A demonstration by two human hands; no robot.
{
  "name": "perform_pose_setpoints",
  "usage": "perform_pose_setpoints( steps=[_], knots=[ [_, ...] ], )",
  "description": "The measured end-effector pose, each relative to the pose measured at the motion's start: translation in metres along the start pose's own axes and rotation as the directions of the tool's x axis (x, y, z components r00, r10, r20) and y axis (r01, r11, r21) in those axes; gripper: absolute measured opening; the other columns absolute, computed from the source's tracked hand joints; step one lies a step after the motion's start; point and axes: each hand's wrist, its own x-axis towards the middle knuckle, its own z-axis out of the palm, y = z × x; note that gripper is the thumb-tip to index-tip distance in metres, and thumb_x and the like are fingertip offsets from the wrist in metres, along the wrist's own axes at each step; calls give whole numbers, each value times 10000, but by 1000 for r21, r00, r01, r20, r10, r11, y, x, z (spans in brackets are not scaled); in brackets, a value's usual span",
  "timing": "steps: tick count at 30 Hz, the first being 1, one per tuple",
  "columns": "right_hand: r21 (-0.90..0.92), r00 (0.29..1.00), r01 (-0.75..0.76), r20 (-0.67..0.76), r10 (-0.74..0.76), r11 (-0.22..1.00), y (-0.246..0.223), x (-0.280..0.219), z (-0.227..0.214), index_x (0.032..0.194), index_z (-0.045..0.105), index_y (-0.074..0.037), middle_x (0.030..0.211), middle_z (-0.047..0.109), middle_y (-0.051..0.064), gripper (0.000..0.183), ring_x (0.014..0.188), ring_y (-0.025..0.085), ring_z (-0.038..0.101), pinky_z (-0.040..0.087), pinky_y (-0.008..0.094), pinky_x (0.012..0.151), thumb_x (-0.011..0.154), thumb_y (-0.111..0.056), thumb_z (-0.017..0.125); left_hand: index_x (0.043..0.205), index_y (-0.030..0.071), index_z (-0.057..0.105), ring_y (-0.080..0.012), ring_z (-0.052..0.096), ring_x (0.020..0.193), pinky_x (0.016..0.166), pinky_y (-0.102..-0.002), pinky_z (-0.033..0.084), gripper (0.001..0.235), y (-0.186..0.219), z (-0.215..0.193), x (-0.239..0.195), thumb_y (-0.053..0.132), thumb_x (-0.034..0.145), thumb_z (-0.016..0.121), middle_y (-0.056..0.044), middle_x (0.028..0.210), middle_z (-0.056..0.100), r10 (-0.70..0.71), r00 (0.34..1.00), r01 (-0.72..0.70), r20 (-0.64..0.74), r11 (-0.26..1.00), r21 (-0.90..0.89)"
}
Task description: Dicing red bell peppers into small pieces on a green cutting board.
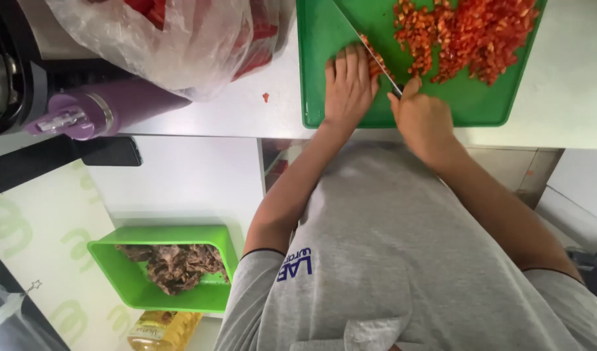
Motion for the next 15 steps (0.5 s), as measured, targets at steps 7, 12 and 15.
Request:
perform_pose_setpoints(
  steps=[7,12,15],
  knots=[
    [46,995,-68,-70,71,997,-8,13,31,996,538,27,549,623,133,446,497,335,671,535,428,443,1089,-399,635,1414,-67,491,-360,491,1267,1114,-520,405,676,-2,0,1,389,939,642,-216,1371,518,33,999,-33,-15,999,-7],
    [42,988,-43,-148,49,998,-7,12,36,1081,536,46,582,632,130,451,523,333,680,544,426,461,1105,-393,637,1424,-58,486,-349,488,1285,1113,-513,403,666,-1,9,-3,367,944,665,-204,1396,514,1,999,-1,-50,1000,5],
    [32,989,-116,-83,119,993,11,-20,40,959,515,-17,573,632,140,434,518,358,676,539,465,468,1039,-423,643,1413,-56,488,-344,495,1265,1108,-516,400,702,-1,10,-4,373,891,679,-199,1378,520,-22,997,19,-78,999,-39]
  ],
)
